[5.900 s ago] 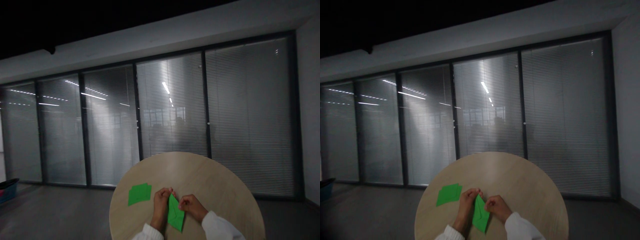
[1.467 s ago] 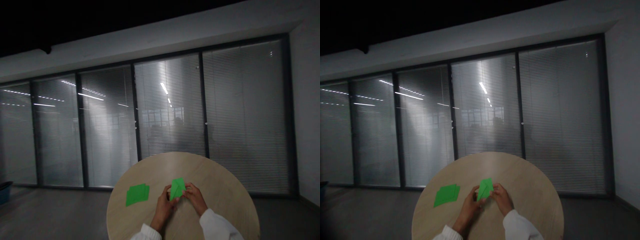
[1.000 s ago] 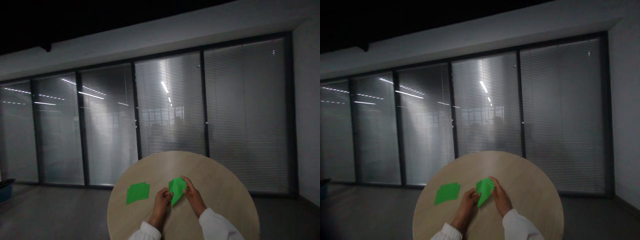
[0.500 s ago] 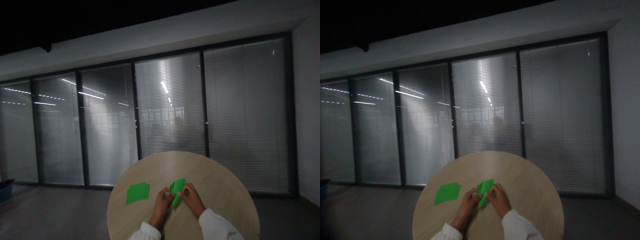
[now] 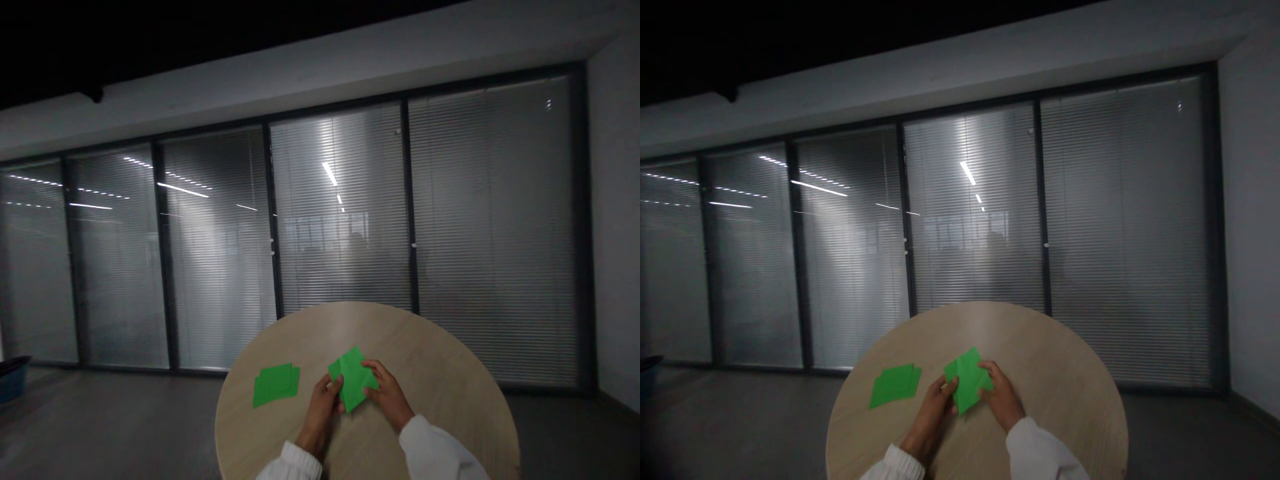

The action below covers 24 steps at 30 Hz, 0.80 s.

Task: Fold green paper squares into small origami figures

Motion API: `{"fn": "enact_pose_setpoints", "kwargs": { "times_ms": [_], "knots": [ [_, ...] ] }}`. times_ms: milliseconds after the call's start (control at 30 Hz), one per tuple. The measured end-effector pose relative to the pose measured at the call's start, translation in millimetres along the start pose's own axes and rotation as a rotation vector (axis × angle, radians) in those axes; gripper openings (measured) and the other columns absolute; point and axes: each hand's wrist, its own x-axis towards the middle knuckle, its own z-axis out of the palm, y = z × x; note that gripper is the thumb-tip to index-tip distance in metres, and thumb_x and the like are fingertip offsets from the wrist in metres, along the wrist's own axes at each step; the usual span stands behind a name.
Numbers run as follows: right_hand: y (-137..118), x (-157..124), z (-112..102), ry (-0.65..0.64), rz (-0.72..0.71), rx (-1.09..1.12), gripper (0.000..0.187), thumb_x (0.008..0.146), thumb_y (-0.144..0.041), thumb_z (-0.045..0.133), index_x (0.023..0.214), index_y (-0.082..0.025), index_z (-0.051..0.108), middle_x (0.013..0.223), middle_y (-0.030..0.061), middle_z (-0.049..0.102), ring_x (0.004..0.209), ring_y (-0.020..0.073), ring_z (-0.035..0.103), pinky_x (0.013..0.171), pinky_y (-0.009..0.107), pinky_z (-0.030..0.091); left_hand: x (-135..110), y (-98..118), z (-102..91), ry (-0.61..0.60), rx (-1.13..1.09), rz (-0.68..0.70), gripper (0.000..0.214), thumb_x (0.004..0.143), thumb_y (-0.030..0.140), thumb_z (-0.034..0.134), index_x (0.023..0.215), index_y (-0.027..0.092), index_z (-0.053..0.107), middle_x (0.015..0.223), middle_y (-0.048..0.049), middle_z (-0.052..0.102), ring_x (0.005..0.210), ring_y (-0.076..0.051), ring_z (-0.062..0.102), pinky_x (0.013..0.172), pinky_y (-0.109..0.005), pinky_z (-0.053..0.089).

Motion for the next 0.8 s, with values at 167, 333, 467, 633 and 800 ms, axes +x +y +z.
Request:
{"fn": "enact_pose_setpoints", "kwargs": {
  "times_ms": [167, 333, 467, 633, 800],
  "knots": [
    [-2, -1, 2, -0.050, 0.007, -0.034, 0.048, 0.064, -0.032, 0.074, 0.108, -0.024, 0.057, 0.101, 0.0072, 0.070, 0.090, 0.0256, 0.067, 0.080, 0.038, 0.053, 4, -4, -2.8, -0.021, -0.014, 0.010, 0.056, 0.052, 0.057, 0.081, 0.085, 0.014, 0.068, 0.064, -0.0022, 0.066, 0.055, -0.015, 0.059, 0.054, -0.025, 0.045],
    [4, -2, 1, -0.052, 0.029, -0.056, 0.049, 0.072, -0.041, 0.070, 0.115, -0.025, 0.053, 0.094, 0.0066, 0.072, 0.083, 0.0247, 0.069, 0.075, 0.038, 0.054, 6, -3, -6.3, -0.065, 0.048, 0.106, 0.052, 0.050, 0.056, 0.083, 0.075, 0.012, 0.070, 0.066, -0.0052, 0.068, 0.061, -0.018, 0.060, 0.059, -0.026, 0.047],
    [11, 1, -3, -0.003, 0.053, -0.077, 0.048, 0.073, -0.048, 0.069, 0.112, -0.024, 0.053, 0.084, 0.0052, 0.073, 0.072, 0.0242, 0.069, 0.069, 0.037, 0.054, 4, -2, -6.9, -0.087, 0.046, 0.096, 0.051, 0.053, 0.056, 0.081, 0.076, 0.012, 0.071, 0.066, -0.0048, 0.068, 0.063, -0.019, 0.061, 0.062, -0.027, 0.048],
    [17, 4, -10, 0.074, 0.041, -0.195, 0.036, 0.071, -0.055, 0.068, 0.085, -0.022, 0.063, 0.077, 0.0052, 0.073, 0.071, 0.0234, 0.068, 0.066, 0.032, 0.052, 0, 1, -4.0, -0.096, 0.034, 0.105, 0.050, 0.054, 0.055, 0.082, 0.074, 0.011, 0.071, 0.064, -0.0044, 0.067, 0.059, -0.016, 0.058, 0.060, -0.026, 0.046],
    [23, 6, -13, 0.206, 0.066, -0.293, 0.038, 0.064, -0.059, 0.071, 0.072, -0.022, 0.064, 0.066, 0.0016, 0.071, 0.062, 0.0200, 0.065, 0.054, 0.026, 0.049, 3, 0, -3.6, -0.097, 0.081, 0.116, 0.046, 0.052, 0.051, 0.083, 0.070, 0.011, 0.070, 0.061, -0.0040, 0.066, 0.058, -0.016, 0.058, 0.057, -0.025, 0.044]
  ]
}}
